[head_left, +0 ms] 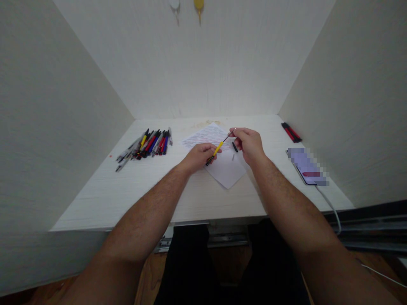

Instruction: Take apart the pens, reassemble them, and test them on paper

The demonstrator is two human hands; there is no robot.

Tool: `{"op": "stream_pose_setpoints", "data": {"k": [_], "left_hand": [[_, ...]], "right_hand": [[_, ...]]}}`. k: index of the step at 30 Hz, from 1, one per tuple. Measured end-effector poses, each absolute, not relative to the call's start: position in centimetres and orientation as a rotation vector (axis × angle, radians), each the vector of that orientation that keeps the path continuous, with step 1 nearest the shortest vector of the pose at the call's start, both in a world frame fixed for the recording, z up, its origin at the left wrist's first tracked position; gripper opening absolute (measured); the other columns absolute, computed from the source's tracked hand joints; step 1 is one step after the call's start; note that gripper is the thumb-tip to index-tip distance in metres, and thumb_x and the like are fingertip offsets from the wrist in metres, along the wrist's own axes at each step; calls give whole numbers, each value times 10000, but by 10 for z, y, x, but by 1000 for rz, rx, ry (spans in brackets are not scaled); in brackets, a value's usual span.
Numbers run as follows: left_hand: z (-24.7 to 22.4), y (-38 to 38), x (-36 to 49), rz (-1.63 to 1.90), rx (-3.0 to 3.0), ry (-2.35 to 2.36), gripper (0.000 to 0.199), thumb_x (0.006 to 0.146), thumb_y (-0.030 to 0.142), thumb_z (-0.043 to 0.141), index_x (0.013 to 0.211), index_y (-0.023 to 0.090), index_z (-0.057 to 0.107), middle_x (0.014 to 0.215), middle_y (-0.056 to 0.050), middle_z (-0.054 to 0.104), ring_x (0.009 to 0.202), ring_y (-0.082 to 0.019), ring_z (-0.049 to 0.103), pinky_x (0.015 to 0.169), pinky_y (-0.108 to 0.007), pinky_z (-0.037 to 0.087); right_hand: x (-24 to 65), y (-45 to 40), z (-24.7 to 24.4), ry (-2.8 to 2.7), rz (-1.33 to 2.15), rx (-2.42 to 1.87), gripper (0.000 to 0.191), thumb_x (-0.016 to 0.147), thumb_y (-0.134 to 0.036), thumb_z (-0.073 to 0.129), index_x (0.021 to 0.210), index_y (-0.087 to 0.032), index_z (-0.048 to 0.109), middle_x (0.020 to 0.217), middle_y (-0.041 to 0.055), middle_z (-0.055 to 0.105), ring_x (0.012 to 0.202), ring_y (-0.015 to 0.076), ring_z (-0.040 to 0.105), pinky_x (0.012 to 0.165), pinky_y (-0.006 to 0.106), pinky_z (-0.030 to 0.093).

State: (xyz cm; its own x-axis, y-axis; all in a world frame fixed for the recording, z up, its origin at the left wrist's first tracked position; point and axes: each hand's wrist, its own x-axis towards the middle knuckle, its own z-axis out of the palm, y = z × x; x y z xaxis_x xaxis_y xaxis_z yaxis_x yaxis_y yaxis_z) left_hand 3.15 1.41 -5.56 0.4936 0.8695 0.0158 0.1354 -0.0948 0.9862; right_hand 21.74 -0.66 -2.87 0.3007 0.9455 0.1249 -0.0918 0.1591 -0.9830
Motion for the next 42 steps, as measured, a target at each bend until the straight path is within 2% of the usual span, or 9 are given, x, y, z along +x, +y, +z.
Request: {"op": "stream_pose_setpoints", "data": {"k": [5,10,18,22,27,38,42], "left_hand": [[-55,14,31,773,1589,889,227,792,285,578,900,150,725,643,-14,594,519,-94,498,495,-229,371],[-54,14,31,768,1616,891,229,793,292,575,891,150,726,650,-17,601,534,-98,504,507,-231,376],[-54,14,31,735,1613,892,239,816,275,554,930,130,706,652,-7,582,527,-83,493,495,-212,350],[-54,15,30,723,1638,893,248,825,272,541,940,124,704,658,-7,581,531,-82,486,498,-208,352],[-54,14,30,711,1646,897,239,830,254,529,927,121,702,666,-10,587,541,-82,491,513,-208,368],[-53,12,30,770,1626,899,195,810,224,558,889,125,706,659,-10,590,547,-81,499,518,-205,377],[-52,13,31,762,1597,885,198,816,229,559,900,123,704,651,-7,581,538,-77,489,509,-201,371]], "right_hand": [[217,-8,-30,-1033,1024,-1143,231,718,-367,683,792,-149,662,753,19,667,472,41,431,399,179,282],[215,-9,-31,-1053,1030,-1085,184,694,-291,707,792,-155,630,700,-3,658,461,43,439,400,176,293],[213,-5,-35,-1030,883,-1041,143,670,-235,706,740,-171,599,598,-35,630,415,51,442,396,185,311],[211,-6,-35,-1064,917,-1055,168,661,-260,717,732,-176,590,601,-28,640,421,55,462,399,185,309],[211,-5,-38,-1077,982,-1059,196,651,-286,718,714,-186,562,577,-39,626,378,46,398,369,190,256],[212,-6,-38,-1063,1091,-1008,202,685,-267,707,746,-192,530,633,-31,649,379,38,375,373,191,243],[209,-6,-37,-1047,1031,-1048,180,707,-254,687,735,-197,519,629,-34,636,378,38,366,373,193,241]]}}
